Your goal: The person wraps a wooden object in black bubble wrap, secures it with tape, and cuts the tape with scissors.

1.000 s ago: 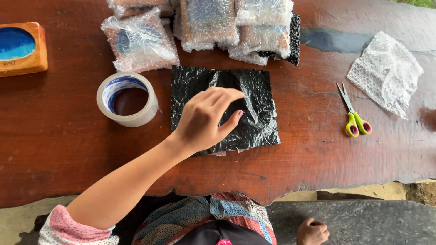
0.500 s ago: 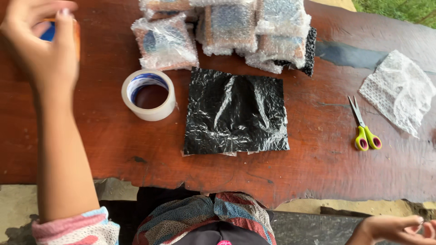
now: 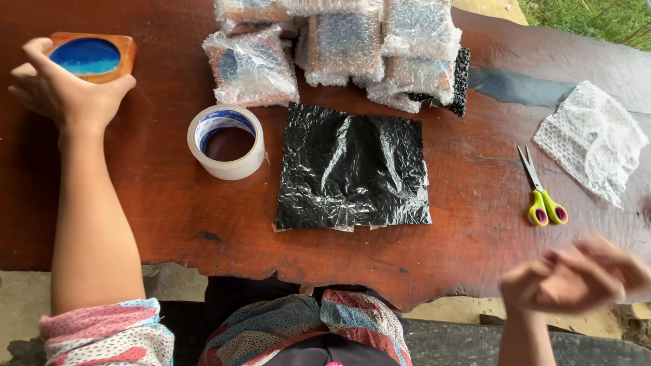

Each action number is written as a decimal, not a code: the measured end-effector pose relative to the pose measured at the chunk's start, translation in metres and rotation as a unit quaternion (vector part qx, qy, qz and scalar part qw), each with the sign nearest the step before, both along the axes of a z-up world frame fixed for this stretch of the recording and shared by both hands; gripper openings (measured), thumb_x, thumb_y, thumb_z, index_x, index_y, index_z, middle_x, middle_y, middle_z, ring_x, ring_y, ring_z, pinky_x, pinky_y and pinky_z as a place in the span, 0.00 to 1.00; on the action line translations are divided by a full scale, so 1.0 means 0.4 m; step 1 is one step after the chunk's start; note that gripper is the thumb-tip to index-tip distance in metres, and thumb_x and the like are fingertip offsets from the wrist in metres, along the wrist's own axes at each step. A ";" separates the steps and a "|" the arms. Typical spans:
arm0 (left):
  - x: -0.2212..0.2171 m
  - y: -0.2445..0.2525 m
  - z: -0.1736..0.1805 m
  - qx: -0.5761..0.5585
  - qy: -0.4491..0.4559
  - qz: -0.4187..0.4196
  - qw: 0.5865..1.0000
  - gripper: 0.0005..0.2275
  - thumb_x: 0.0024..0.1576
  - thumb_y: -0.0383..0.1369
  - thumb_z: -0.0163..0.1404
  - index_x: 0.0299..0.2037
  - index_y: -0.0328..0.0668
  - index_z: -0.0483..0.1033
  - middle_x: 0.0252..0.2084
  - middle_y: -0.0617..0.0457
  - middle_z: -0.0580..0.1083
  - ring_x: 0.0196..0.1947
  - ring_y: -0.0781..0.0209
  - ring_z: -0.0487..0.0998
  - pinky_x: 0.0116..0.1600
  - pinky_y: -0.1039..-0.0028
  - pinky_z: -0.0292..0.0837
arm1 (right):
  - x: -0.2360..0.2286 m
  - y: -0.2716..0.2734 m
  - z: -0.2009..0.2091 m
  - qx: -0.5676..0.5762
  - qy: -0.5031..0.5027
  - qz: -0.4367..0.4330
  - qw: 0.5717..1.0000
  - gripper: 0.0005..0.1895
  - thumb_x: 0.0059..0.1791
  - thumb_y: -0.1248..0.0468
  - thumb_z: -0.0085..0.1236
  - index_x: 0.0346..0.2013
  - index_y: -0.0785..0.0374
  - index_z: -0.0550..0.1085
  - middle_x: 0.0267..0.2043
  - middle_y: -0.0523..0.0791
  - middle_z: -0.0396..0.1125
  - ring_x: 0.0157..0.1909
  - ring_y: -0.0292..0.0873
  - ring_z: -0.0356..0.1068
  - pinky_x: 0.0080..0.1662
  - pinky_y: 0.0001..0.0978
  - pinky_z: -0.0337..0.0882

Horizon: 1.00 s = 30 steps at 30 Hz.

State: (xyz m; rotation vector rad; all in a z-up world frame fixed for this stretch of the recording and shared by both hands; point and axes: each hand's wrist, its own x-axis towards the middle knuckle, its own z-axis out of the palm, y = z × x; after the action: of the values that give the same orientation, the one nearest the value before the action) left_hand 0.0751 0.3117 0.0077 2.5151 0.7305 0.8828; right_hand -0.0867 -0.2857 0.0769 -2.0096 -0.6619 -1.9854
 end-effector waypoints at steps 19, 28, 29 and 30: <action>-0.182 -0.721 0.138 -0.022 -0.252 -0.467 0.847 0.39 0.45 0.55 0.67 0.63 0.45 0.64 0.65 0.37 0.61 0.65 0.42 0.65 0.65 0.57 0.59 | 0.208 0.265 -0.105 0.354 0.523 0.559 0.538 0.22 0.57 0.63 0.53 0.64 0.69 0.63 0.53 0.48 0.68 0.53 0.42 0.68 0.53 0.38 0.73; -0.176 -0.699 0.119 -0.380 -0.201 -0.538 0.725 0.24 0.61 0.31 0.53 0.64 0.29 0.60 0.61 0.32 0.66 0.49 0.38 0.79 0.45 0.59 0.84 | 0.260 0.230 -0.153 0.422 0.490 0.542 0.537 0.22 0.56 0.67 0.47 0.63 0.75 0.62 0.49 0.57 0.70 0.47 0.51 0.76 0.45 0.53 0.82; -0.177 -0.695 0.128 -0.421 -0.173 -0.536 0.711 0.22 0.63 0.29 0.50 0.65 0.24 0.61 0.61 0.30 0.67 0.46 0.41 0.81 0.42 0.62 0.85 | 0.264 0.228 -0.157 0.425 0.489 0.539 0.539 0.22 0.56 0.67 0.47 0.63 0.76 0.62 0.49 0.57 0.70 0.47 0.51 0.76 0.45 0.52 0.81; -0.173 -0.696 0.126 -0.421 -0.174 -0.535 0.711 0.22 0.63 0.29 0.50 0.65 0.24 0.61 0.61 0.30 0.67 0.46 0.41 0.81 0.42 0.62 0.85 | 0.267 0.221 -0.158 0.424 0.489 0.539 0.539 0.22 0.56 0.67 0.47 0.63 0.76 0.62 0.49 0.57 0.70 0.47 0.51 0.76 0.45 0.52 0.81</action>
State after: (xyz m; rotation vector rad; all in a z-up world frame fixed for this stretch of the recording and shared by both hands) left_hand 0.0058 0.0332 0.0582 1.4155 -0.4289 0.3720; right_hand 0.0200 -0.1973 0.0138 -1.1225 -0.3099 -0.1301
